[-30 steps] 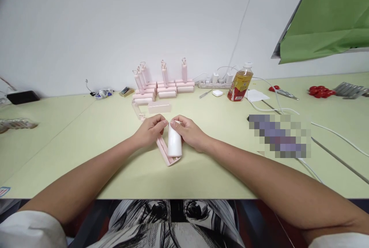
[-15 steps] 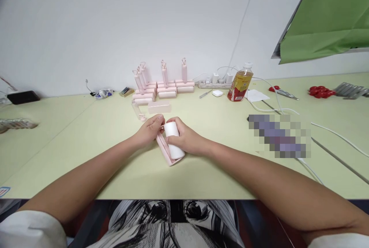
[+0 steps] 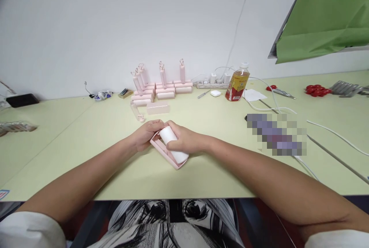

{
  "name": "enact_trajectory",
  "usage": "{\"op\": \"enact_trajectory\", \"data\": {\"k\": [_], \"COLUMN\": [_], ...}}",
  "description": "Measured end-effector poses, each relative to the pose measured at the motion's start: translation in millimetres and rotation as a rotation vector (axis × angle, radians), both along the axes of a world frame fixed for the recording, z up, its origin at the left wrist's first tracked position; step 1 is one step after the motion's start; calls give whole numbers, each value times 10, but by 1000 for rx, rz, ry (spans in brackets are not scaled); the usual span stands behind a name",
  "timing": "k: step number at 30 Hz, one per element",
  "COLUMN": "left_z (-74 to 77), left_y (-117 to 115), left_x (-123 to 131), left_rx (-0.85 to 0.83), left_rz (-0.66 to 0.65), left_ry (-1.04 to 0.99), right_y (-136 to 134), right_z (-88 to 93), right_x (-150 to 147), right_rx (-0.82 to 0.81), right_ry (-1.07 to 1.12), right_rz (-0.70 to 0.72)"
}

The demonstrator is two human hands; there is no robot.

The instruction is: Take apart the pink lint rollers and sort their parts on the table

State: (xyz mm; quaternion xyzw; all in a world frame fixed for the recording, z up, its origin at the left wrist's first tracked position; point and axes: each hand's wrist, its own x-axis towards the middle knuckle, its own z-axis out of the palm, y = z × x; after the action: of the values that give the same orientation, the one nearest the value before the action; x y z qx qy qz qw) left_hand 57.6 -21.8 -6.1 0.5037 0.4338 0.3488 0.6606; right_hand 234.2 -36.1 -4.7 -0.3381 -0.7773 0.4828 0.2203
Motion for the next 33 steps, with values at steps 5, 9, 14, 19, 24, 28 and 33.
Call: {"op": "enact_trajectory", "data": {"k": [5,9,14,19,24,28,33], "left_z": [10,1,-34,-29,-6,3,19], "left_y": [-6,1,21,11,-8,-10,-20], "left_x": [-2,-18,-42,-31,1,56,85], "left_rx": [-22,-71,-108,-124,-134,-184,-182], "left_rz": [4,-55,-72,-64,-76,-64,-18], "left_ry": [-20,-28,-14,-27,-31,-46,-11], "right_y": [18,33,43,48,66,93,126], "right_z": [38,42,48,57,53,62,74], "right_x": [19,39,57,65,79,73,64], "right_rx": [-26,-54,-68,-74,-63,-79,-71], "right_ry": [-2,-26,-46,-32,5,-12,-72], "right_rz": [27,55,82,116,139,133,146]}}
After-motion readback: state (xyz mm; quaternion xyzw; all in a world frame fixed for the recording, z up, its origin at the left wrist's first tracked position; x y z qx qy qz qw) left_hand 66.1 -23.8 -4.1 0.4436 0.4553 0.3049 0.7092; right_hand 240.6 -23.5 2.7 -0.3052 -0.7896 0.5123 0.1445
